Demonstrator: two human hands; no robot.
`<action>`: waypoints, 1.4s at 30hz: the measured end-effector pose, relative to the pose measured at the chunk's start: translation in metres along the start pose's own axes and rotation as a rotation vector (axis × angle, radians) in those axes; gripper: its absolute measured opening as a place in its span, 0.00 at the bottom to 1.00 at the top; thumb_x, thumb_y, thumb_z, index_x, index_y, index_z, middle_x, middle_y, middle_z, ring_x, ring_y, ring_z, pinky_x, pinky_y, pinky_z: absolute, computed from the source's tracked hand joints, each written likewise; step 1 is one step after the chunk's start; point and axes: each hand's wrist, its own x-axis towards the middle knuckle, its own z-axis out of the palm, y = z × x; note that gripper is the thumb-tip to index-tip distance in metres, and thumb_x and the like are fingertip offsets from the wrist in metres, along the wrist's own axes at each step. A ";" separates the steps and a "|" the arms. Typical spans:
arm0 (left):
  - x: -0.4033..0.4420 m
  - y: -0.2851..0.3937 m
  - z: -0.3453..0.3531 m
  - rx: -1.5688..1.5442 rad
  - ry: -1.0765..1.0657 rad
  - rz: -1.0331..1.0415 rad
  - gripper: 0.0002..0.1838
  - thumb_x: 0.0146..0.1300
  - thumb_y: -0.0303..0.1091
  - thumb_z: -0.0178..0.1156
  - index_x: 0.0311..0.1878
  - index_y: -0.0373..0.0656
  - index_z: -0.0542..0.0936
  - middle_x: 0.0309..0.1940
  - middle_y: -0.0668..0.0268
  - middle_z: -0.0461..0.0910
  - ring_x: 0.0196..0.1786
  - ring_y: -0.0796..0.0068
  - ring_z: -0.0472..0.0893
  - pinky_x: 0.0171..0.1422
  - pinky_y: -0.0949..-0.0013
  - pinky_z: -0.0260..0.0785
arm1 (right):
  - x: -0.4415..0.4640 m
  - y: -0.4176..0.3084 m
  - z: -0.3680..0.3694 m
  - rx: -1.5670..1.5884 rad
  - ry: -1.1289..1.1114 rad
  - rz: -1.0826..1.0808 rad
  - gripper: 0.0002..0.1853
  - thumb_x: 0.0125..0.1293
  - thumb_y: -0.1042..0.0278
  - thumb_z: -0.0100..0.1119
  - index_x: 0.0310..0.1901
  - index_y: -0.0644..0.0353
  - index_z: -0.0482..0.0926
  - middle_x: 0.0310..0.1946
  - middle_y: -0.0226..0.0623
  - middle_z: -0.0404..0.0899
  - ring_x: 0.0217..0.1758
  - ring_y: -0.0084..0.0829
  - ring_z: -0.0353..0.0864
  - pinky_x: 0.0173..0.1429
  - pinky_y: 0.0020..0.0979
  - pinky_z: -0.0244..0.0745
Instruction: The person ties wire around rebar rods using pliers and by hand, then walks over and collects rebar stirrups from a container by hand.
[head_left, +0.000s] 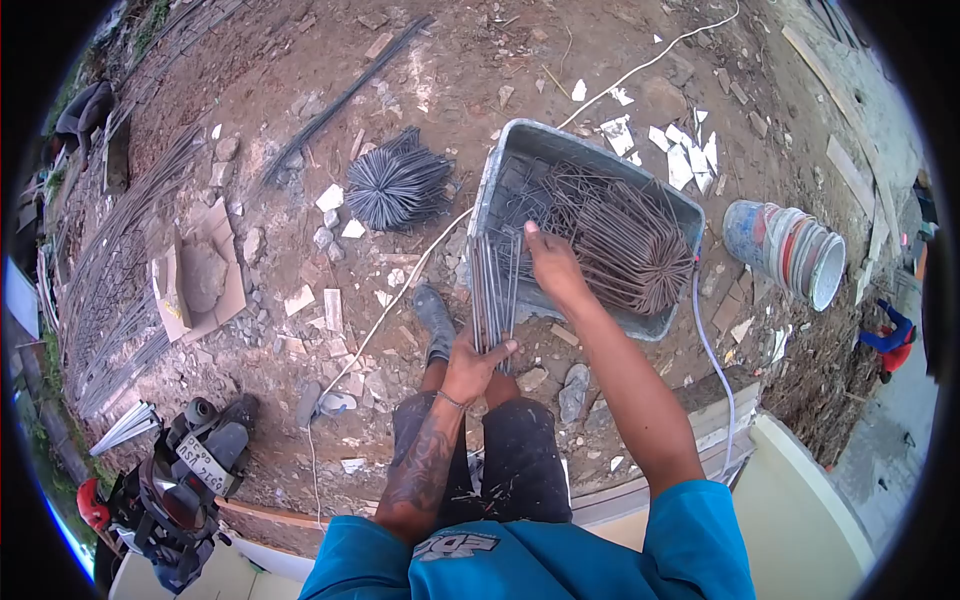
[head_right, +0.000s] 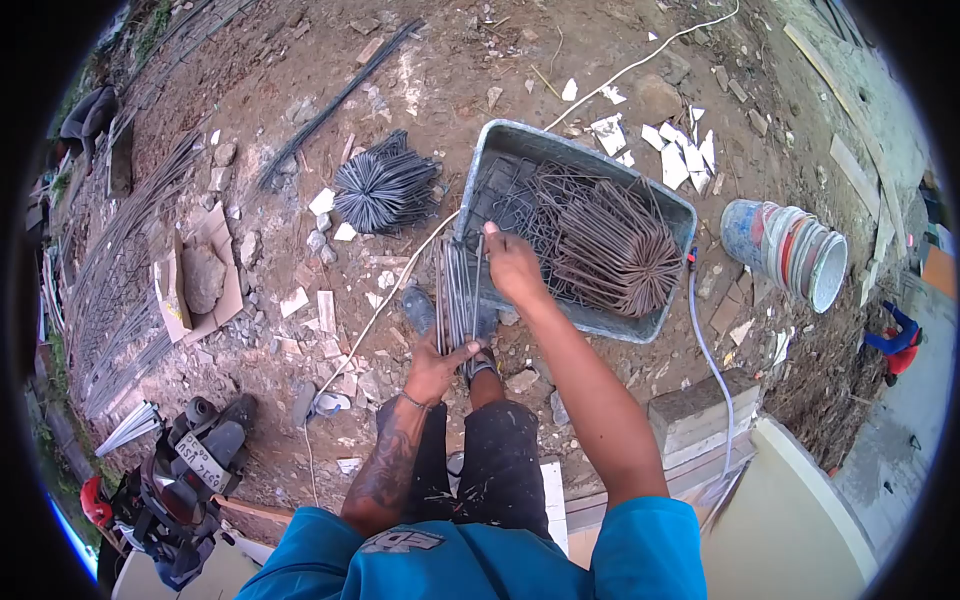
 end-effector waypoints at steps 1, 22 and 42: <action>-0.005 0.002 -0.006 -0.004 -0.005 -0.001 0.16 0.56 0.21 0.61 0.48 0.34 0.71 0.37 0.62 0.80 0.36 0.75 0.80 0.44 0.71 0.73 | -0.002 0.012 -0.007 -0.138 0.033 -0.197 0.20 0.69 0.51 0.46 0.29 0.61 0.74 0.33 0.38 0.77 0.37 0.36 0.72 0.43 0.40 0.65; -0.032 0.007 -0.048 -0.396 0.194 -0.061 0.15 0.57 0.26 0.63 0.47 0.35 0.73 0.35 0.60 0.81 0.36 0.73 0.81 0.42 0.72 0.74 | -0.148 0.079 0.051 0.833 0.148 0.181 0.14 0.67 0.64 0.54 0.46 0.66 0.77 0.25 0.20 0.69 0.25 0.10 0.58 0.27 0.16 0.51; -0.089 -0.070 -0.122 -0.463 0.376 -0.125 0.21 0.50 0.24 0.67 0.48 0.34 0.73 0.38 0.64 0.79 0.39 0.77 0.78 0.45 0.72 0.72 | -0.195 0.069 0.157 -0.256 -0.349 -0.171 0.16 0.61 0.59 0.58 0.37 0.67 0.77 0.29 0.48 0.76 0.33 0.44 0.76 0.40 0.38 0.68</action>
